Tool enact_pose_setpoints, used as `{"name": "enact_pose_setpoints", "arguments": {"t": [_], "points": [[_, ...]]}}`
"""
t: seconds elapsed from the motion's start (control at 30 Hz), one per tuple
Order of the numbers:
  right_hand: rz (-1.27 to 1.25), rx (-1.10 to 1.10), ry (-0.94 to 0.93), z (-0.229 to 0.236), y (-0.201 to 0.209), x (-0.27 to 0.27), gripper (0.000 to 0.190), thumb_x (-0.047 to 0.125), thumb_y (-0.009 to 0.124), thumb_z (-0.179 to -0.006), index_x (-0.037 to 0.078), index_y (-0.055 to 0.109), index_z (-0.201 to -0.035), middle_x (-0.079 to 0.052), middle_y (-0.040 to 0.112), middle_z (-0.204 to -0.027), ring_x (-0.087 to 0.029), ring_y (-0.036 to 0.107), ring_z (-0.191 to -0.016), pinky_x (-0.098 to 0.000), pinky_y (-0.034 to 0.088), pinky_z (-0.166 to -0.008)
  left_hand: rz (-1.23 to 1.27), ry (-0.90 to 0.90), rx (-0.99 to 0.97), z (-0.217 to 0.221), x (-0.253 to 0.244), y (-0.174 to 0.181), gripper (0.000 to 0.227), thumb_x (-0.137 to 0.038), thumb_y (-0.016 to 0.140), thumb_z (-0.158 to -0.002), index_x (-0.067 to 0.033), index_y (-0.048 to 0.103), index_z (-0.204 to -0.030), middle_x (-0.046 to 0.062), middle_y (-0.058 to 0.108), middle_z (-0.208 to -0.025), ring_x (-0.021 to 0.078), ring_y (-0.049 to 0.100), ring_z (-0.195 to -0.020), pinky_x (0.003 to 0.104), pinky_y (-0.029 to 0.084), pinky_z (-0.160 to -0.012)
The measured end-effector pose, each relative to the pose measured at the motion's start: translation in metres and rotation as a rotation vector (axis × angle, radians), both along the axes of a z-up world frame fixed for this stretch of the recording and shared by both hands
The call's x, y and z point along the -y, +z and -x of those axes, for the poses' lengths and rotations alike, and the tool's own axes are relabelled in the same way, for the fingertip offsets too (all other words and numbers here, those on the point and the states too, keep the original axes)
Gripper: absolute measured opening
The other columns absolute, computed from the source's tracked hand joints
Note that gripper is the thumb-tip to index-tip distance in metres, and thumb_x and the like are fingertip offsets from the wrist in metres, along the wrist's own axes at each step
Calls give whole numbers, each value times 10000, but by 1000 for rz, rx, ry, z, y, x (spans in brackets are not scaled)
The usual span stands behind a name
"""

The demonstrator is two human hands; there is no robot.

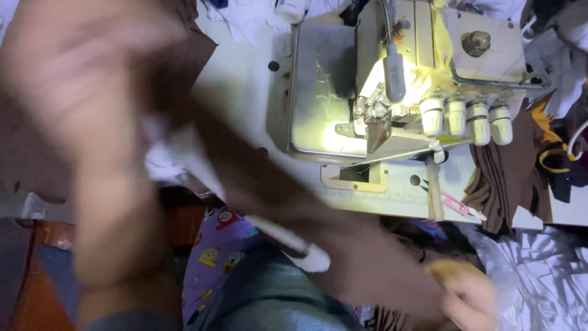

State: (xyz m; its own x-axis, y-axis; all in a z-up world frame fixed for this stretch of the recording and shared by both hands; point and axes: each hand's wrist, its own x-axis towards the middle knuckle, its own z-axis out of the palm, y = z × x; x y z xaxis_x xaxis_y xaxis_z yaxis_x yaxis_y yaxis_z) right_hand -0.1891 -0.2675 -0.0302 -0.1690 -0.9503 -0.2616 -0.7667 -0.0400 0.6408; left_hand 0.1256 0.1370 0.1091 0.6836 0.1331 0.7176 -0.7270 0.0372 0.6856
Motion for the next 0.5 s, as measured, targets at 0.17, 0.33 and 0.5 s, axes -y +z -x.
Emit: {"name": "enact_pose_setpoints", "arguments": {"t": [0.17, 0.33, 0.5], "points": [[-1142, 1608, 368, 21, -88, -6, 303, 74, 824, -820, 35, 766, -1114, -40, 790, -999, -122, 692, -889, -272, 534, -836, -419, -932, -332, -92, 142, -73, 118, -77, 655, -960, -166, 594, -1008, -44, 661, -926, 52, 617, -874, 208, 455, -844], [-1361, 1452, 299, 31, -102, -28, 208, 114, 842, -861, 80, 693, -720, 29, 598, -740, -85, 545, -710, -274, 429, -649, -827, -424, -120, -72, 154, -87, 122, -127, 732, -844, -214, 652, -813, -75, 686, -766, 132, 644, -715, 313, 480, -630], [-1261, 1449, 386, 19, -104, -14, 412, 147, 877, -856, 148, 525, -641, 63, 443, -691, -68, 433, -660, -266, 341, -591, -839, -103, 205, -92, 178, -120, 231, 23, 584, -875, -162, 503, -763, -25, 491, -607, 158, 491, -525, 327, 358, -415]]}}
